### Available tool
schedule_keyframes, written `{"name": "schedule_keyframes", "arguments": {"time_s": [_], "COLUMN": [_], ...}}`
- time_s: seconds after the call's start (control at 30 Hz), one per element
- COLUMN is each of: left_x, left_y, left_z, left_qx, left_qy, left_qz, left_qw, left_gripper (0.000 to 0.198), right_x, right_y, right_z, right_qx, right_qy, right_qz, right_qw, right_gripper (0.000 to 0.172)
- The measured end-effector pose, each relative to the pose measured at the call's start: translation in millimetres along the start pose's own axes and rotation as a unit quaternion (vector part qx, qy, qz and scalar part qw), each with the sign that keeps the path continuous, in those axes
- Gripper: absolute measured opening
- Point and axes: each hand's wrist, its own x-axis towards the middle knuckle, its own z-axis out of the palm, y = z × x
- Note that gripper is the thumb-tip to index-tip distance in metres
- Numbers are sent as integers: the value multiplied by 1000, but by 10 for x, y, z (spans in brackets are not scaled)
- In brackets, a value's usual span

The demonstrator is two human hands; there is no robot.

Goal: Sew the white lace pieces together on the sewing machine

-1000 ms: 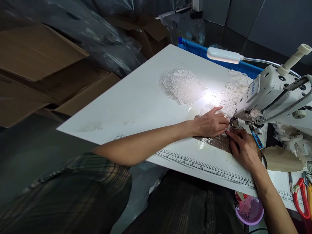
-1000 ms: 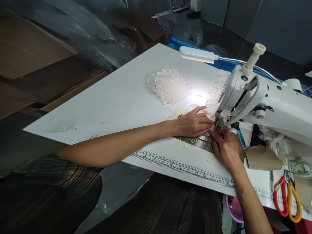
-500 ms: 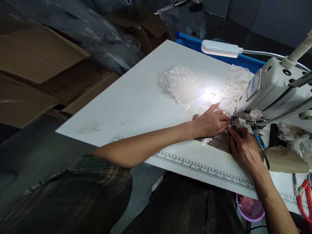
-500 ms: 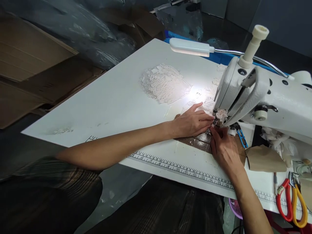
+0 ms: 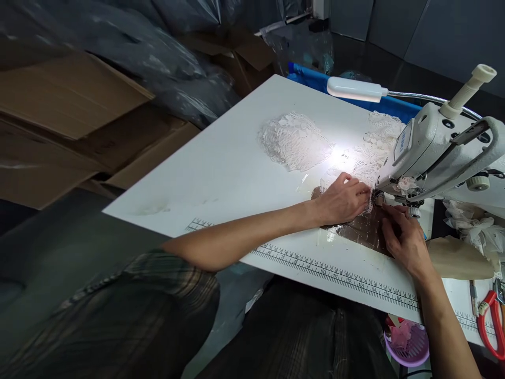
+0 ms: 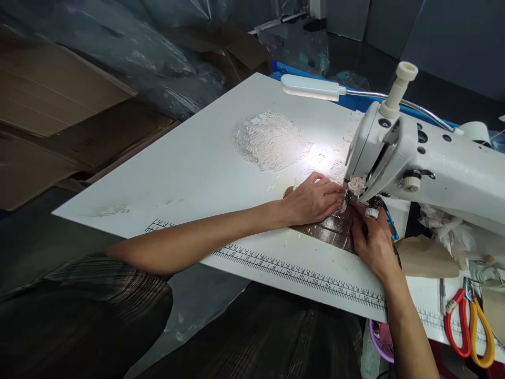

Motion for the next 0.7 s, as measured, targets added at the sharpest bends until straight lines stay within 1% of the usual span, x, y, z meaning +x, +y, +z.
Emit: {"name": "schedule_keyframes", "arguments": {"time_s": [0.07, 0.13, 0.23, 0.3, 0.4, 0.47, 0.6, 0.7], "left_x": [5, 10, 12, 10, 15, 26, 49, 56], "left_y": [-81, -168, -235, -227, -185, -170, -172, -162], "left_z": [-73, -137, -164, -136, -73, -38, -1, 11], "left_qx": [-10, -18, -42, -67, -106, -125, -154, -173], "left_qy": [18, 28, 20, 0, -36, -47, -54, -43], "left_qz": [11, 38, 103, 127, 122, 108, 80, 48], "left_qw": [1000, 999, 994, 990, 986, 985, 983, 983], "left_gripper": [26, 26, 29, 29, 24, 20, 18, 19], "right_x": [-4, -2, 5, 12, 21, 26, 29, 22], "right_y": [-3, -11, -32, -46, -57, -53, -30, -9], "right_z": [2, -1, -15, -26, -35, -34, -24, -12], "right_qx": [-6, -16, -24, -24, -23, -23, -28, -26], "right_qy": [-1, 1, -1, -6, -8, -8, -9, -5], "right_qz": [0, 4, 7, 9, 12, 8, -2, -10], "right_qw": [1000, 1000, 1000, 1000, 1000, 1000, 1000, 1000], "right_gripper": [39, 38, 38, 38, 39, 39, 38, 36]}}
